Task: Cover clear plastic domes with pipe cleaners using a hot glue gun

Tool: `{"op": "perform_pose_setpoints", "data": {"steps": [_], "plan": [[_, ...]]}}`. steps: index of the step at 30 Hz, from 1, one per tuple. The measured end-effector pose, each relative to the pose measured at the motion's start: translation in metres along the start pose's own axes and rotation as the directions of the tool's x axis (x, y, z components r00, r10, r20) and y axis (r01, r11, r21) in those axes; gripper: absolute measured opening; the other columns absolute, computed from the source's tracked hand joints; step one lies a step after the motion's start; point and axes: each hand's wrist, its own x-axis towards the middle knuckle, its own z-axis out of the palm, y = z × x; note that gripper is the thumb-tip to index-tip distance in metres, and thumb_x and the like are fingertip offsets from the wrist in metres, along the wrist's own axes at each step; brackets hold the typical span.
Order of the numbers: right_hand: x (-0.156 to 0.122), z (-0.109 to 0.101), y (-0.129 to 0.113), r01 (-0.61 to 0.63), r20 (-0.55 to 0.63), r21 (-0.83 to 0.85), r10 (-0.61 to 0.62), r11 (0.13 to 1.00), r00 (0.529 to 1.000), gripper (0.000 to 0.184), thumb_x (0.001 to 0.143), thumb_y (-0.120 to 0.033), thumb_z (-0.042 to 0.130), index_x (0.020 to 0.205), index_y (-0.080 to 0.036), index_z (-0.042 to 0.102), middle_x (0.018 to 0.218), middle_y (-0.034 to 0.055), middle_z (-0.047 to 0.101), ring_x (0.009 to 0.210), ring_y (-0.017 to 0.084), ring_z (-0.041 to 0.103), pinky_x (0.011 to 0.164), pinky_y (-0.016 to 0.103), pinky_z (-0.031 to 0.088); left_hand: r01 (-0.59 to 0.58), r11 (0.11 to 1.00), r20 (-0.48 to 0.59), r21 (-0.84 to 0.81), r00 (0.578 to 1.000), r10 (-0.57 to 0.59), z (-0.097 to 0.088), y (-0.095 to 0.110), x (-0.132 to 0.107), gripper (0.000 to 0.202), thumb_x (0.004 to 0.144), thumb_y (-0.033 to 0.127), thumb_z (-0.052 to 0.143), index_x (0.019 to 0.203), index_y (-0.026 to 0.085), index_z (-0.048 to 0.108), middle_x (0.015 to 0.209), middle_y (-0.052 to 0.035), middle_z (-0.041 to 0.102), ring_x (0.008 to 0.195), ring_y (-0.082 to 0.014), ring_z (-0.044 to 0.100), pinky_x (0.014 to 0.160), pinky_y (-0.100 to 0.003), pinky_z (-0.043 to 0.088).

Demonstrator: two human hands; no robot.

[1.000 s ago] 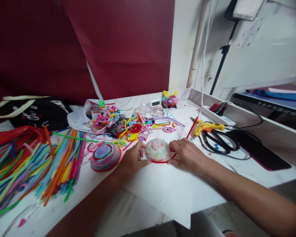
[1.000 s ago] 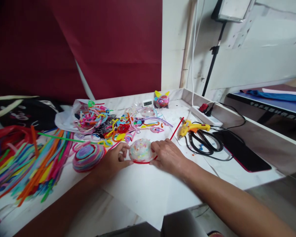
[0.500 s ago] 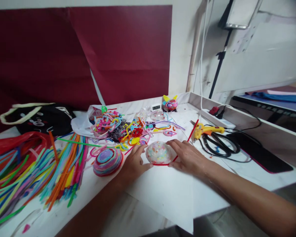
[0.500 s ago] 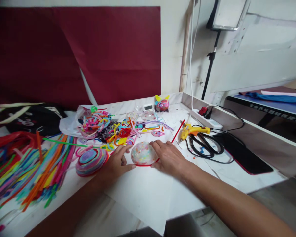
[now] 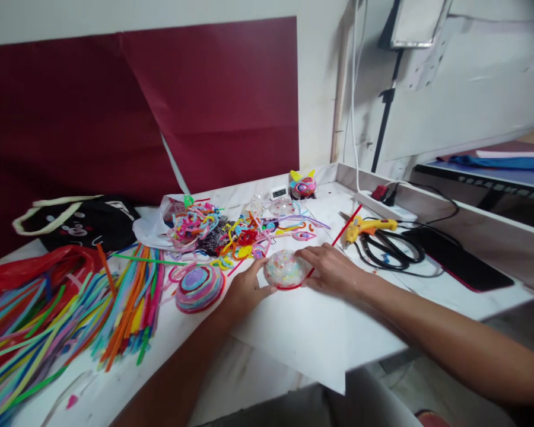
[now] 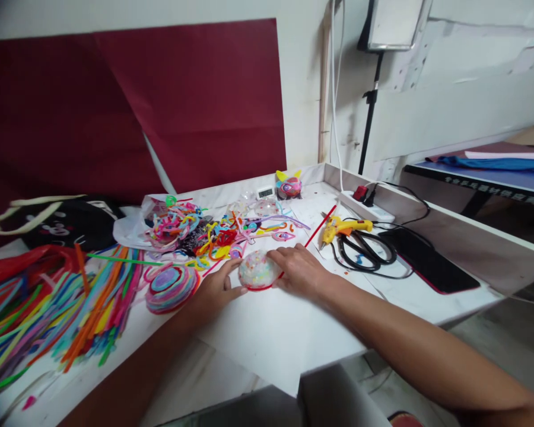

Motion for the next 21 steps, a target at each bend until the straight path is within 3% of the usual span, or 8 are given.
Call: {"op": "perform_pose_setpoints", "data": {"steps": [7,15,19,21], "plan": [[0.004,-0.002,0.004,0.032,0.013,-0.018,-0.032,0.999,0.999,0.049,0.080,-0.030,0.074,0.121,-0.011,0.056,0.111,0.0162,0.069,0.102,0.031,0.066,0.086,0.040,0.041,-0.008,1.000,0.003,-0.015,1.000,0.008,0.004,-0.005,0.005,0.069,0.074,0.039,0.068,0.136,0.018,0.049,0.066,0.0054,0.054,0.057,-0.0138,0.045,0.056,-0.024,0.034],[0.007,0.006,0.008,0.081,0.037,0.034,-0.082,0.996,0.996,0.047,0.086,-0.023,0.067,0.126,-0.009,0.048,0.110,0.0187,0.070,0.099,0.028,0.068,0.086,0.039,0.043,-0.003,0.992,-0.040,-0.126,0.999,-0.002,0.006,-0.008,0.007,0.071,0.072,0.035,0.070,0.138,0.018,0.049,0.074,0.0030,0.062,0.055,-0.0101,0.042,0.052,-0.022,0.034],[0.008,0.003,0.012,0.109,0.011,0.079,-0.110,0.991,0.994,0.048,0.089,-0.024,0.063,0.131,-0.009,0.044,0.114,0.0192,0.069,0.101,0.028,0.068,0.086,0.039,0.046,0.012,0.964,-0.037,-0.265,0.999,-0.023,0.004,-0.010,0.007,0.072,0.071,0.036,0.071,0.138,0.018,0.050,0.100,-0.0058,0.070,0.047,-0.0045,0.038,0.045,-0.020,0.031],[0.008,-0.001,0.015,0.115,-0.002,0.100,-0.115,0.988,0.993,0.050,0.090,-0.028,0.062,0.132,-0.010,0.042,0.116,0.0194,0.068,0.099,0.027,0.068,0.082,0.038,0.049,0.014,0.937,-0.048,-0.348,0.998,-0.033,0.003,-0.008,0.007,0.074,0.072,0.040,0.071,0.139,0.018,0.049,0.122,-0.0145,0.065,0.051,-0.0047,0.046,0.043,-0.019,0.033]]}}
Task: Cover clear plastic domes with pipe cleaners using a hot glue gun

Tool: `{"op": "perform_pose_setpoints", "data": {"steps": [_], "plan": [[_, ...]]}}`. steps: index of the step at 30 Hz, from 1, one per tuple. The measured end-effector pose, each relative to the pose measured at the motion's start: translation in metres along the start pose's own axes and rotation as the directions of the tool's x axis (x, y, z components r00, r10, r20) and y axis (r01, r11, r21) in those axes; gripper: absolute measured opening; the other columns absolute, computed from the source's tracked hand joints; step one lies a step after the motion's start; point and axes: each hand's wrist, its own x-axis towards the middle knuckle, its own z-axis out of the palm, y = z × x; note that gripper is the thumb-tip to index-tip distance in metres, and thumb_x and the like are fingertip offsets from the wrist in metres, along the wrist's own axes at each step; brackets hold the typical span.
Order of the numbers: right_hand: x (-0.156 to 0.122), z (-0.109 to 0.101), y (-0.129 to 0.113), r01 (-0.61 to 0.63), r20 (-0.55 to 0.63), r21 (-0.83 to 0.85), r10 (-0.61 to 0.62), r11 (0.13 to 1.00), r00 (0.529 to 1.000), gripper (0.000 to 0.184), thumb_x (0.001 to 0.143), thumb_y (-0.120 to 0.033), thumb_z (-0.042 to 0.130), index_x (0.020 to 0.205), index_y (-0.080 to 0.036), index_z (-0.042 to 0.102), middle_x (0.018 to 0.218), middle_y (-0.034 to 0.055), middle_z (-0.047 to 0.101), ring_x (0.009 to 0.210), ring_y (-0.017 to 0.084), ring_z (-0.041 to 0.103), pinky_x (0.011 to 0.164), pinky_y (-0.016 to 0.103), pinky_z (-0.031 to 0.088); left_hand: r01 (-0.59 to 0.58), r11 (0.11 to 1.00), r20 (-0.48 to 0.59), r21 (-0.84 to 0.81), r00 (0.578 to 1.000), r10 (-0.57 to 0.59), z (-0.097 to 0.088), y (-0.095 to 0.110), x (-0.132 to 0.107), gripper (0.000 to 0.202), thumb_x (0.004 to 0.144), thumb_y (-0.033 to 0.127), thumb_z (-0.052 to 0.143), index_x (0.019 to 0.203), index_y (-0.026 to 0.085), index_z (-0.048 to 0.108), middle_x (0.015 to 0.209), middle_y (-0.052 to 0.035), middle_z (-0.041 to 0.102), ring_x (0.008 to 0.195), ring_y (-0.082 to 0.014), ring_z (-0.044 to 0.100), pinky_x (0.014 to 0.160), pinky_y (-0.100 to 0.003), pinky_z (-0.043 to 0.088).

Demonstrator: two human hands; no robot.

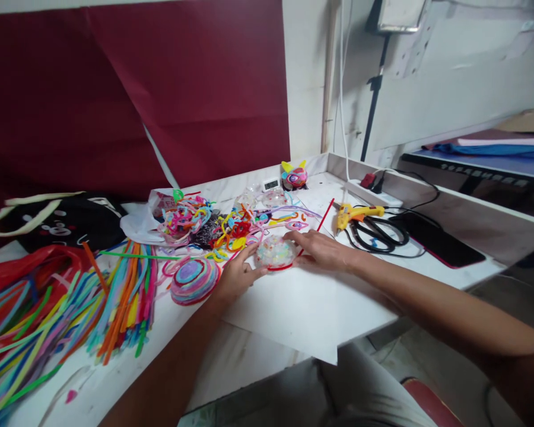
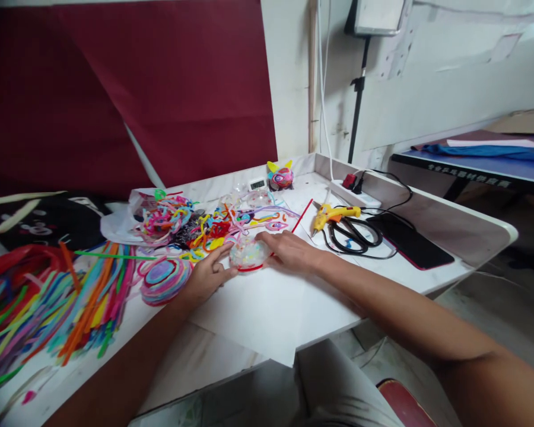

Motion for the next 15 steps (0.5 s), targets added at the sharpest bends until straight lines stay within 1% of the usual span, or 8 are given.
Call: {"op": "perform_pose_setpoints", "data": {"steps": [1,3,5,6,7,9,12,15], "plan": [[0.000,-0.003,0.001,0.006,-0.008,0.026,-0.005,1.000,1.000,0.051,0.091,-0.031,0.062,0.133,-0.011,0.040,0.117,0.0196,0.067,0.099,0.026,0.068,0.081,0.037,0.050,0.000,0.999,-0.011,-0.045,1.000,-0.001,-0.001,0.001,0.000,0.077,0.071,0.042,0.072,0.140,0.017,0.047,0.130,-0.0177,0.060,0.057,-0.0072,0.053,0.043,-0.019,0.036],[0.001,-0.008,0.004,0.027,-0.040,0.114,-0.023,0.993,0.999,0.053,0.091,-0.033,0.063,0.133,-0.012,0.039,0.122,0.0197,0.065,0.102,0.026,0.067,0.082,0.037,0.052,-0.003,0.993,-0.033,-0.119,0.999,-0.001,-0.001,0.005,-0.001,0.084,0.070,0.047,0.073,0.142,0.015,0.044,0.136,-0.0204,0.056,0.080,-0.0158,0.064,0.050,-0.020,0.046],[0.003,-0.014,0.004,0.056,-0.083,0.228,-0.037,0.972,0.996,0.053,0.090,-0.034,0.064,0.132,-0.014,0.038,0.125,0.0189,0.063,0.103,0.025,0.067,0.084,0.038,0.053,-0.003,0.978,-0.054,-0.207,0.998,-0.008,-0.002,0.010,-0.002,0.087,0.069,0.049,0.074,0.142,0.013,0.043,0.132,-0.0196,0.059,0.102,-0.0229,0.064,0.068,-0.026,0.055],[0.004,-0.017,0.003,0.066,-0.101,0.273,-0.039,0.960,0.994,0.053,0.089,-0.035,0.064,0.131,-0.015,0.038,0.125,0.0185,0.062,0.104,0.025,0.067,0.085,0.038,0.053,-0.002,0.960,-0.062,-0.279,0.998,-0.016,-0.002,0.012,-0.003,0.087,0.069,0.048,0.076,0.142,0.013,0.043,0.130,-0.0184,0.061,0.109,-0.0247,0.063,0.078,-0.029,0.056],[0.006,-0.019,0.002,0.071,-0.113,0.302,-0.038,0.951,0.993,0.053,0.089,-0.036,0.064,0.130,-0.016,0.039,0.124,0.0179,0.062,0.104,0.025,0.067,0.085,0.039,0.054,0.002,0.931,-0.068,-0.366,0.997,-0.029,-0.002,0.015,-0.005,0.087,0.068,0.045,0.078,0.141,0.013,0.044,0.129,-0.0172,0.062,0.112,-0.0255,0.063,0.087,-0.031,0.055],[0.010,-0.023,-0.002,0.066,-0.115,0.331,-0.029,0.941,0.993,0.049,0.090,-0.037,0.063,0.128,-0.017,0.040,0.121,0.0169,0.064,0.102,0.025,0.068,0.085,0.039,0.054,0.010,0.835,-0.085,-0.551,0.994,-0.067,0.000,0.021,-0.007,0.082,0.067,0.037,0.081,0.138,0.014,0.047,0.131,-0.0150,0.061,0.116,-0.0258,0.061,0.096,-0.034,0.052],[0.015,-0.023,-0.006,0.044,-0.094,0.340,-0.013,0.939,0.996,0.046,0.091,-0.035,0.061,0.127,-0.016,0.040,0.119,0.0171,0.065,0.100,0.025,0.068,0.084,0.041,0.054,0.022,0.704,-0.109,-0.710,0.984,-0.141,0.002,0.029,-0.009,0.069,0.067,0.024,0.079,0.130,0.014,0.052,0.136,-0.0131,0.058,0.118,-0.0242,0.061,0.098,-0.033,0.053],[0.017,-0.017,-0.006,0.030,-0.081,0.335,-0.002,0.942,0.997,0.047,0.091,-0.034,0.061,0.128,-0.015,0.040,0.121,0.0193,0.065,0.100,0.026,0.068,0.084,0.043,0.054,0.044,0.644,-0.115,-0.764,0.972,-0.203,0.003,0.032,-0.010,0.063,0.065,0.016,0.076,0.124,0.014,0.055,0.136,-0.0120,0.058,0.116,-0.0215,0.062,0.096,-0.029,0.053]]}}
